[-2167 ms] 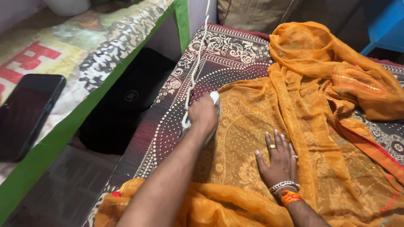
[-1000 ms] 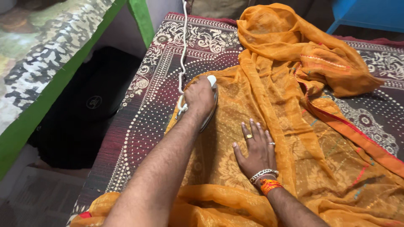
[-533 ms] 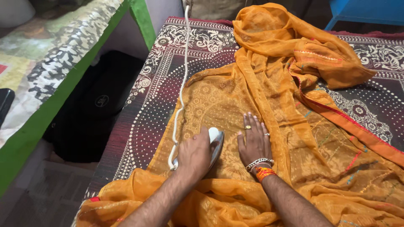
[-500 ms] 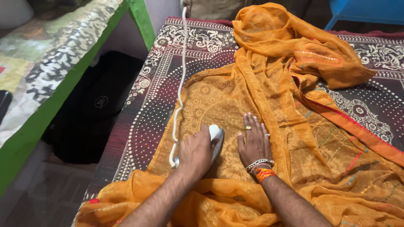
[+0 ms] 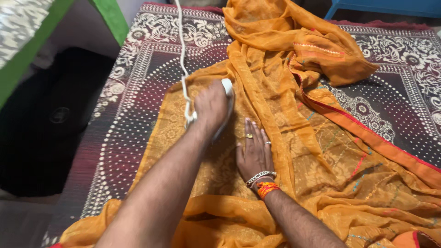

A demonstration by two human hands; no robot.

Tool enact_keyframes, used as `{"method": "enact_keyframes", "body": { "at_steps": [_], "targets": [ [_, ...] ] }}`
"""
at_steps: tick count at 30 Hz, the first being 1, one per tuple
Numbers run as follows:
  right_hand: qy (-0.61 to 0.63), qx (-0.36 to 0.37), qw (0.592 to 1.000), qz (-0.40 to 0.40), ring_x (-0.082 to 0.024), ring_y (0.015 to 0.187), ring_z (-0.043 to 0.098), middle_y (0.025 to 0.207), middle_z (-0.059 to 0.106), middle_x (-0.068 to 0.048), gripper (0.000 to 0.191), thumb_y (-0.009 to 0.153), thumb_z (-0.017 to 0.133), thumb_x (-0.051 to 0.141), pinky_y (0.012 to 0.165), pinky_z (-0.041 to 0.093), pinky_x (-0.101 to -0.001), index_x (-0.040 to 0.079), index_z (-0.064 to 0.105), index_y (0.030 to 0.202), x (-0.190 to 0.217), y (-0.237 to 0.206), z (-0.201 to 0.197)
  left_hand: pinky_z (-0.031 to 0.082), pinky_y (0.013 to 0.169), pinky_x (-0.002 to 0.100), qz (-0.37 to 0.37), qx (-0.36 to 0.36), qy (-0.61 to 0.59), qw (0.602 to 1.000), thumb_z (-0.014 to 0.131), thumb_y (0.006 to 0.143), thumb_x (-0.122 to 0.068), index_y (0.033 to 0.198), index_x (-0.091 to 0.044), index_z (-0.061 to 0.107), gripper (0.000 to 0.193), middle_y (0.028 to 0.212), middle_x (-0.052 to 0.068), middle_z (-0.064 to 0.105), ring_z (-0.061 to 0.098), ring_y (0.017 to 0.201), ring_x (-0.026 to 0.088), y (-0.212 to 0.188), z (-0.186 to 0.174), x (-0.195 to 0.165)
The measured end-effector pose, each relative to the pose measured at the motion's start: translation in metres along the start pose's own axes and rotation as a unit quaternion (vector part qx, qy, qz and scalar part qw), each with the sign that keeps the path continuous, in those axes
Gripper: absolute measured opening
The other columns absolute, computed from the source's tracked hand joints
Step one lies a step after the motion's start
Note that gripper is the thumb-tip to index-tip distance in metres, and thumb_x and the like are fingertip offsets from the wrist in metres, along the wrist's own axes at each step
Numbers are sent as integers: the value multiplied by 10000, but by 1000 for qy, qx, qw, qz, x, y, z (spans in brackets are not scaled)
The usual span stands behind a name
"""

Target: The person irons a large orange patterned cloth laid on a patterned surface. They repeatedly smooth the fabric with their hands and move the iron across different sections to remove wrinkles.

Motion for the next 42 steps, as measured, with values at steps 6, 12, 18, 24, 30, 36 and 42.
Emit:
{"method": "enact_keyframes", "body": {
  "at_steps": [6, 12, 18, 24, 30, 36, 42],
  "targets": [
    [59, -22, 998, 28, -309, 1518, 337, 1617, 363, -197, 699, 991, 430, 162, 1265, 197, -443, 32, 188, 1634, 3, -2, -5, 513, 554, 557, 83, 25, -26, 996, 709, 926, -251, 947, 2, 563, 293, 766, 249, 701, 688, 635, 442, -136, -80, -19],
    [70, -13, 995, 73, -329, 1485, 358, 1602, 386, -200, 712, 948, 429, 123, 1210, 256, -465, 76, 201, 1621, 1, -3, -5, 516, 561, 569, -29, 96, 35, 994, 709, 898, -233, 984, -3, 551, 291, 791, 236, 706, 698, 658, 436, -158, -104, -19],
    [50, -18, 996, 75, -335, 1479, 373, 1582, 400, -210, 693, 981, 439, 148, 1229, 264, -465, 73, 208, 1630, -5, -4, 4, 501, 642, 608, 4, -14, 36, 999, 669, 905, -210, 977, -2, 568, 242, 809, 245, 704, 694, 731, 462, -73, -35, -13],
    [48, -62, 997, 17, -349, 1506, 366, 1660, 344, -225, 665, 1008, 419, 96, 1237, 254, -475, 20, 181, 1625, -11, -3, 4, 516, 659, 596, 3, -21, 13, 1000, 636, 895, -136, 969, 3, 606, 160, 841, 255, 715, 710, 761, 460, 8, 15, -23],
    [77, -60, 995, 34, -379, 1456, 404, 1635, 339, -245, 759, 917, 452, 75, 1230, 267, -476, -4, 166, 1616, -7, -3, -2, 505, 581, 582, 63, 18, -18, 998, 685, 931, -231, 927, 6, 579, 260, 773, 266, 690, 694, 671, 460, -71, -41, -29],
    [79, -60, 994, 41, -402, 1416, 450, 1573, 422, -258, 731, 929, 474, 91, 1206, 313, -483, 3, 217, 1607, -3, -4, -3, 498, 535, 575, 31, 81, 27, 996, 714, 897, -247, 952, -17, 555, 285, 725, 226, 698, 690, 625, 443, -168, -108, -21],
    [76, -45, 995, 54, -406, 1410, 444, 1568, 426, -252, 692, 935, 468, 106, 1177, 340, -474, 9, 262, 1588, 1, -3, -5, 533, 516, 515, 34, 66, 56, 996, 637, 925, -133, 1003, 7, 539, 188, 771, 210, 696, 714, 628, 373, -128, -71, -13]
  ]
}}
Point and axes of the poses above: each hand's wrist, its own y-axis towards the middle knuckle, its own z-axis out of the palm, x = y × z, the point moved 2 cm from there along y, towards the middle knuckle
